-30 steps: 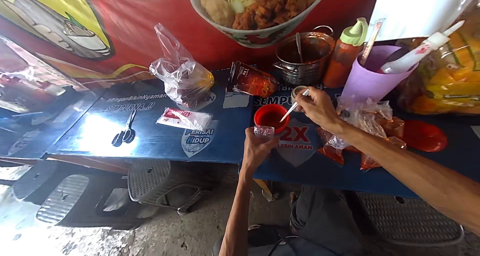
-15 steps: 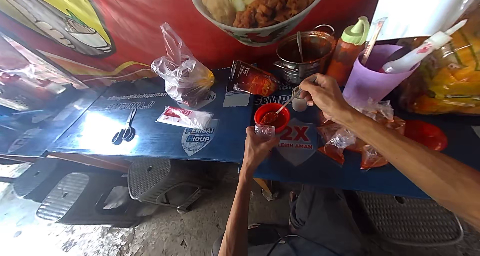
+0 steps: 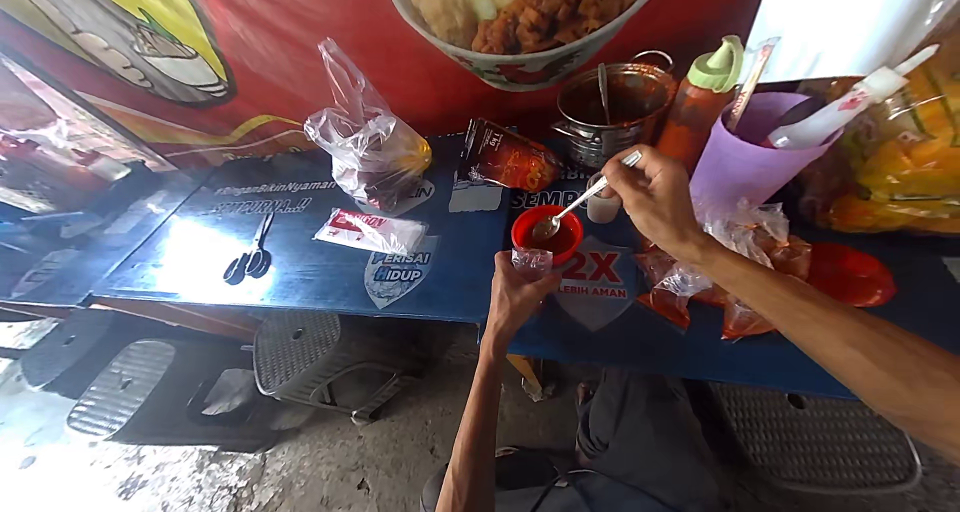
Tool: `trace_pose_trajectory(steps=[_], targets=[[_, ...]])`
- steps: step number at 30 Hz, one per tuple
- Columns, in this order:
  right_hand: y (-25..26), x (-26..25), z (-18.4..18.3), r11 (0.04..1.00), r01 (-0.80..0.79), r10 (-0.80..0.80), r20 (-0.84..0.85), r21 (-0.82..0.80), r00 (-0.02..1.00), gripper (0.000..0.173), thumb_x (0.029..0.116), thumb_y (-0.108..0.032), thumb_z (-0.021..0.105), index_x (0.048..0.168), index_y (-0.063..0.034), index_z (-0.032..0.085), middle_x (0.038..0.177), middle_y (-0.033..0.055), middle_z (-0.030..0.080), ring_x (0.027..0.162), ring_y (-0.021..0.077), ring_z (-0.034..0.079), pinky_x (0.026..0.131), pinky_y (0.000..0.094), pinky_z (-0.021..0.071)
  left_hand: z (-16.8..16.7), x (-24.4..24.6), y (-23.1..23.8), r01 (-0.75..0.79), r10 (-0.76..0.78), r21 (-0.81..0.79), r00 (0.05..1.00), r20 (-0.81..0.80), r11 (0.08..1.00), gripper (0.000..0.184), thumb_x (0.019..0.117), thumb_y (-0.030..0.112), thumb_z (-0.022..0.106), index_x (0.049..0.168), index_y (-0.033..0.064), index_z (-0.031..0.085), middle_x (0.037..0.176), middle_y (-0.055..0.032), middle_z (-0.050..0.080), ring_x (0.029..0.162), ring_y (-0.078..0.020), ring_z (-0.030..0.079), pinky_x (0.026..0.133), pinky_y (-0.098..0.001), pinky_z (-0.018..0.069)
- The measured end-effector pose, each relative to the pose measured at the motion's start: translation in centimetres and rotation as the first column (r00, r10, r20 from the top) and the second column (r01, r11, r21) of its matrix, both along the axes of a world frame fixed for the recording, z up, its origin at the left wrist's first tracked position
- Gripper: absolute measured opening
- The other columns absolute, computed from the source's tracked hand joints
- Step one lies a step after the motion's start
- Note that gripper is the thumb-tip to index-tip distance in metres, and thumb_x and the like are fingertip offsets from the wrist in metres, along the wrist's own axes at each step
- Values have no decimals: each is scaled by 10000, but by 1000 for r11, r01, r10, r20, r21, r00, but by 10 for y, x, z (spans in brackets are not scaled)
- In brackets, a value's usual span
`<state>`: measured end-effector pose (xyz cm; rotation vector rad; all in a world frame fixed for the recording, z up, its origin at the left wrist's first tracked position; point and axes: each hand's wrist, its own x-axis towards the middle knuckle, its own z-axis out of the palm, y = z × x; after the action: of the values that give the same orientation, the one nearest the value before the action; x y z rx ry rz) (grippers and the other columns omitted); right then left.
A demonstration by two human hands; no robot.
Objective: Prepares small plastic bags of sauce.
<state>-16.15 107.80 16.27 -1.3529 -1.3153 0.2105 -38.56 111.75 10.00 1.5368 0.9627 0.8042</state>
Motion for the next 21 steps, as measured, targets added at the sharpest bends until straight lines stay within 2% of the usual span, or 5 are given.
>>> trace_pose_trajectory(steps=[4,5,9,13,21], targets=[[-2,-1,-14,987,8,3,65,-158,998,230,1074,-209,535,1121,-17,652,834,88,683,698,139,646,685,341,553,1,0,0,-6,6,-7,1000,-7,1000,665,783,121,818,1299,-44,431,908,-115,703,752,-137,710,696,-299,603],[1,-1,-15,976,1,3,19,-220,1000,220,1066,-195,542,1120,-15,655,835,74,684,704,125,649,693,335,556,1,0,0,-6,6,-8,1000,-7,1000,661,784,118,817,1295,-42,430,900,-114,701,740,-136,706,686,-296,599],[9,0,-10,929,-20,-79,-252,-368,964,215,1063,-170,547,1144,8,638,808,49,670,635,72,591,596,247,493,1,0,0,-5,5,-7,1000,-13,1000,668,781,122,820,1298,-44,430,909,-118,700,756,-146,709,705,-306,602],[11,2,-2,931,-11,-124,-344,-366,931,175,1057,-155,554,1098,-7,640,775,12,666,599,35,574,558,204,471,1,0,0,-1,1,-6,1000,-16,1000,655,784,124,817,1289,-40,435,897,-110,698,741,-138,705,689,-297,598],[10,2,15,957,-39,-63,-341,-287,938,115,1039,-102,558,1023,-15,632,729,-5,652,562,23,560,531,180,456,0,0,0,-8,8,-3,1000,-9,1000,663,778,123,817,1290,-42,431,906,-119,698,751,-149,707,694,-300,599]])
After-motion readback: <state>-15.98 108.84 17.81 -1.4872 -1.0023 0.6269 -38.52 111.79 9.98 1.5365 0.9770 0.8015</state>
